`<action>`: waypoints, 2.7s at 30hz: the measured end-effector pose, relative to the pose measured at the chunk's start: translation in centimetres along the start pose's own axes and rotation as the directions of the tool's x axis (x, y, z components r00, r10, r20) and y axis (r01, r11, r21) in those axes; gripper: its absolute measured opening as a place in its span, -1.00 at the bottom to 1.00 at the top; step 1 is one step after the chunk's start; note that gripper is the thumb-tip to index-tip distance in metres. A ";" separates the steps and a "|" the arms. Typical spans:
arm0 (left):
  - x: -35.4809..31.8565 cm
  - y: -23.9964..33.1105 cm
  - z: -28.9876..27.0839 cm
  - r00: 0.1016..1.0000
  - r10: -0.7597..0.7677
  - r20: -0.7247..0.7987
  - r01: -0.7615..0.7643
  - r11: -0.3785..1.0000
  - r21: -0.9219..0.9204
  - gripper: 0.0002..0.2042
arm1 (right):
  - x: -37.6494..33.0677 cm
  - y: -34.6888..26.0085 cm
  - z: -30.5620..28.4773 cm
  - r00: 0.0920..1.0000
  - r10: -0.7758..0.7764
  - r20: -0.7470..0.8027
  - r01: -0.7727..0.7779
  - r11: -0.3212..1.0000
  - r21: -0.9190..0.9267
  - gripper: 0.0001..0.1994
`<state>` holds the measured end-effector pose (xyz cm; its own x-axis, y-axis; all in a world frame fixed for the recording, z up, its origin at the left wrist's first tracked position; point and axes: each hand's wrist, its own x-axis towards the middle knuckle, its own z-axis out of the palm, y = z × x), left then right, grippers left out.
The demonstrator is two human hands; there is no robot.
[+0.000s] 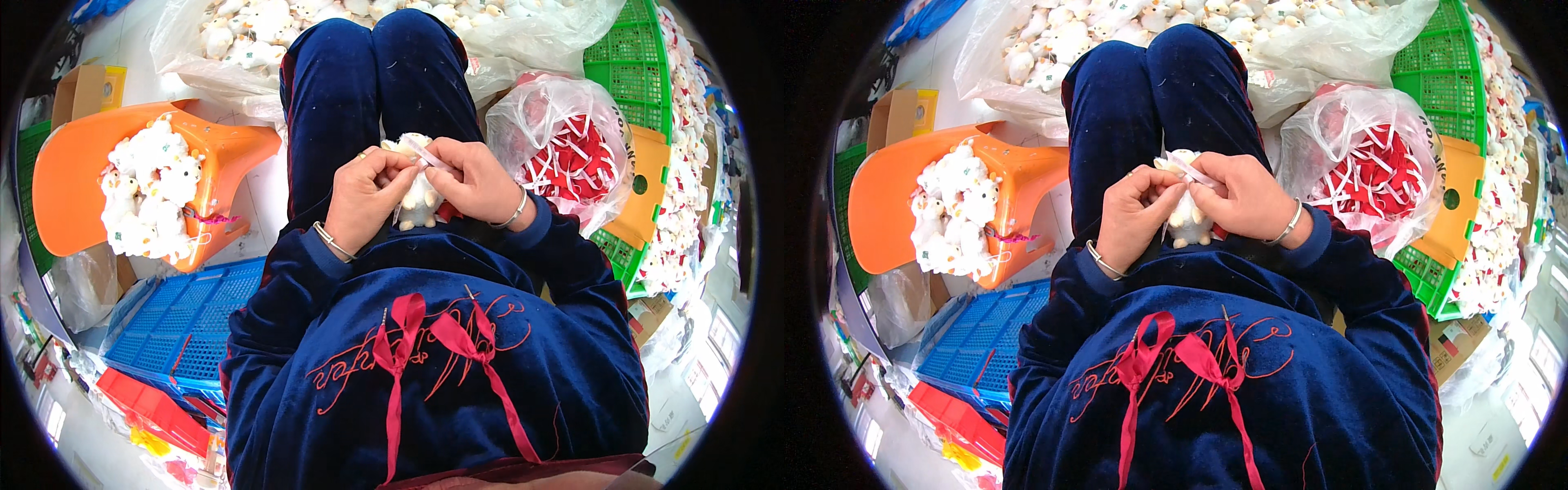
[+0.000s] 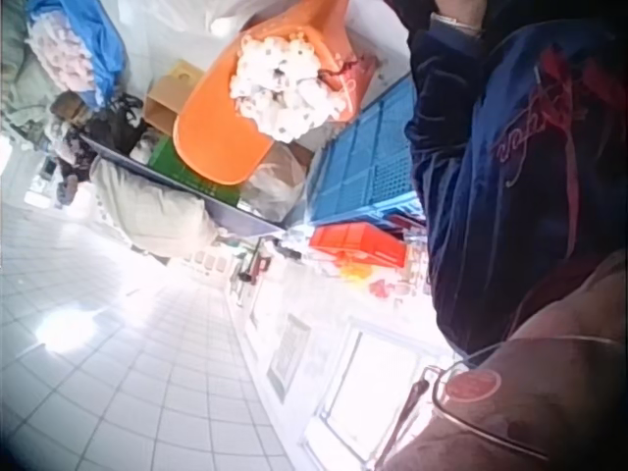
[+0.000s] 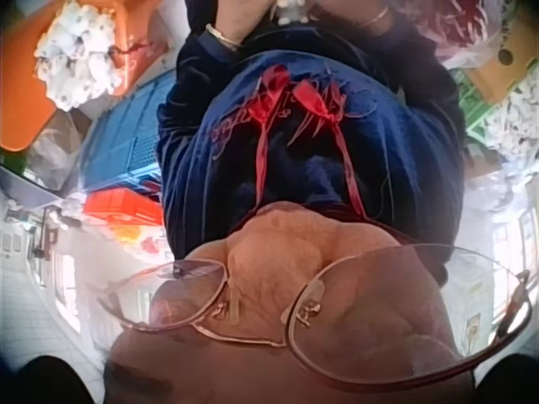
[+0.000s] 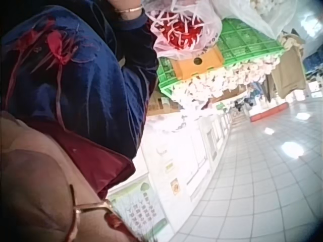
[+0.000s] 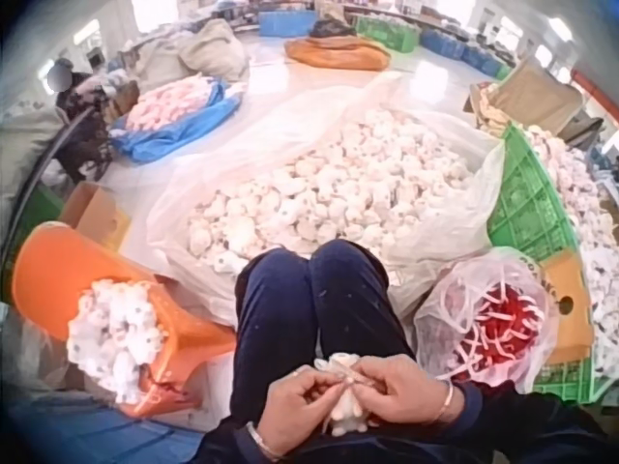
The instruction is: The person ties red ribbons around the necks of small white plush toys. The person picks up each toy, wraps a ribbon, and ties a knot before placing the finished toy aside.
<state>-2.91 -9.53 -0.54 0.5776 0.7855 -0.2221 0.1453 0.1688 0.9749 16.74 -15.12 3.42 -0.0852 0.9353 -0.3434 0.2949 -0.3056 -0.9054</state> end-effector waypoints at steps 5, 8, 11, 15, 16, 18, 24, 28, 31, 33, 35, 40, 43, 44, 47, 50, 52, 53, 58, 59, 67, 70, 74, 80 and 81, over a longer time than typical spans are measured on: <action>0.1 0.2 0.0 0.999 0.039 0.021 -0.040 0.998 0.042 -0.91 | 0.7 1.6 -0.1 0.998 -0.031 -0.060 0.028 0.999 -0.046 -0.80; 0.2 -0.1 0.2 0.995 0.093 0.027 -0.094 0.994 0.049 -0.87 | 0.6 1.0 -0.5 0.999 0.014 -0.039 -0.011 0.997 0.072 -0.80; 0.3 -1.0 0.5 0.990 0.133 0.037 -0.133 0.991 -0.010 -0.85 | 0.5 0.9 -0.8 0.999 0.025 -0.026 -0.020 0.985 0.173 -0.83; 0.4 -0.6 0.9 0.998 0.031 0.062 -0.024 0.994 -0.105 -0.88 | 0.6 1.3 -1.2 0.998 0.026 -0.049 -0.007 0.934 0.358 -0.85; 0.4 -0.5 0.9 0.998 0.031 0.062 -0.025 0.996 -0.086 -0.88 | 0.6 1.4 -1.7 0.999 0.017 -0.049 0.004 0.915 0.404 -0.83; 0.3 -0.4 1.0 0.998 0.029 0.061 -0.026 0.998 -0.050 -0.88 | 0.3 1.5 -3.0 0.999 0.025 -0.039 -0.004 0.890 0.457 -0.77; 0.8 -0.5 1.0 0.995 0.068 0.069 -0.070 0.997 0.035 -0.93 | -0.6 0.3 -5.8 0.965 0.255 0.060 -0.261 0.914 0.311 -0.63; 0.8 -0.8 1.0 0.994 0.059 0.096 -0.058 0.998 -0.015 -0.92 | -0.9 1.4 -8.2 0.952 0.002 -0.307 -0.078 0.969 -0.236 -0.66; 0.7 -0.7 1.1 0.994 0.066 0.087 -0.065 0.998 -0.017 -0.92 | 0.1 0.5 -9.0 0.856 -0.327 -0.399 0.140 0.892 -0.430 -0.74; 0.8 -0.8 1.1 0.993 0.071 0.099 -0.069 0.997 -0.022 -0.92 | 0.1 0.5 -8.9 0.892 -0.349 -0.289 0.213 0.886 -0.411 -0.76; 0.8 -0.8 1.0 0.991 0.080 0.112 -0.080 0.997 -0.005 -0.92 | 0.2 0.4 -7.0 0.980 -0.173 -0.098 0.151 0.969 -0.197 -0.78; 0.4 -0.2 0.9 0.982 0.130 0.136 -0.135 0.991 0.022 -0.92 | 0.9 -0.7 -4.6 0.985 0.122 0.123 -0.079 0.949 -0.306 -0.73; 0.3 0.0 0.8 0.972 0.175 0.158 -0.183 0.982 0.038 -0.91 | 1.3 -0.3 -5.0 0.928 0.227 0.295 -0.115 0.929 -0.352 -0.74; 0.2 0.0 0.8 0.970 0.182 0.163 -0.189 0.981 0.032 -0.91 | 1.4 -0.3 -5.2 0.899 0.284 0.332 -0.194 0.940 -0.279 -0.74; 0.3 0.0 0.8 0.964 0.199 0.176 -0.212 0.975 0.059 -0.91 | 1.3 -0.3 -5.6 0.819 0.390 0.422 -0.406 0.912 -0.056 -0.76; 0.4 -0.1 0.9 0.963 0.209 0.172 -0.221 0.974 0.057 -0.91 | 0.7 0.0 -6.0 0.768 0.460 0.445 -0.541 0.838 0.067 -0.85; 0.5 -0.3 1.0 0.966 0.197 0.168 -0.206 0.978 0.037 -0.91 | 0.2 1.3 -5.2 0.926 0.096 0.365 -0.130 0.989 0.069 -0.84; 0.5 -0.3 0.9 0.969 0.181 0.166 -0.189 0.982 0.031 -0.91 | -0.1 1.5 -4.8 0.939 -0.105 0.329 0.091 0.994 0.057 -0.83; 0.6 -0.4 0.9 0.973 0.166 0.158 -0.169 0.986 0.004 -0.91 | -0.5 1.3 -4.6 0.948 -0.117 0.296 0.088 0.990 0.108 -0.88; 0.7 -0.5 0.9 0.974 0.163 0.157 -0.165 0.986 -0.002 -0.91 | -0.8 1.6 -4.2 0.966 -0.051 0.255 0.008 0.986 0.168 -0.88; 0.6 -1.0 1.0 0.985 0.087 0.151 -0.075 0.994 -0.084 -0.89 | -1.4 1.5 -1.2 0.998 0.070 0.011 -0.070 0.952 0.297 -0.83; 0.7 -0.8 0.9 0.984 0.097 0.151 -0.084 0.992 -0.091 -0.89 | -1.3 1.7 -1.0 0.996 0.080 -0.036 -0.062 0.935 0.350 -0.88; 0.8 -0.9 0.9 0.983 0.109 0.148 -0.097 0.992 -0.087 -0.90 | -0.9 2.1 -1.4 0.990 -0.083 -0.113 0.098 0.986 0.133 -0.91; 1.1 -1.0 0.8 0.967 0.177 0.182 -0.173 0.984 -0.037 -0.90 | -0.3 1.0 -1.4 0.988 0.106 -0.109 -0.097 0.992 0.086 -0.86; 1.2 -0.9 0.8 0.959 0.206 0.193 -0.207 0.978 -0.017 -0.90 | -0.2 0.5 -1.5 0.985 0.156 -0.068 -0.148 0.984 0.103 -0.86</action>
<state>-1.73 -9.22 -1.65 0.7393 0.6732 -0.0156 0.0094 0.0128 0.9999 18.38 -15.15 3.38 0.0265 0.8863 -0.4624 0.2048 -0.4575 -0.8653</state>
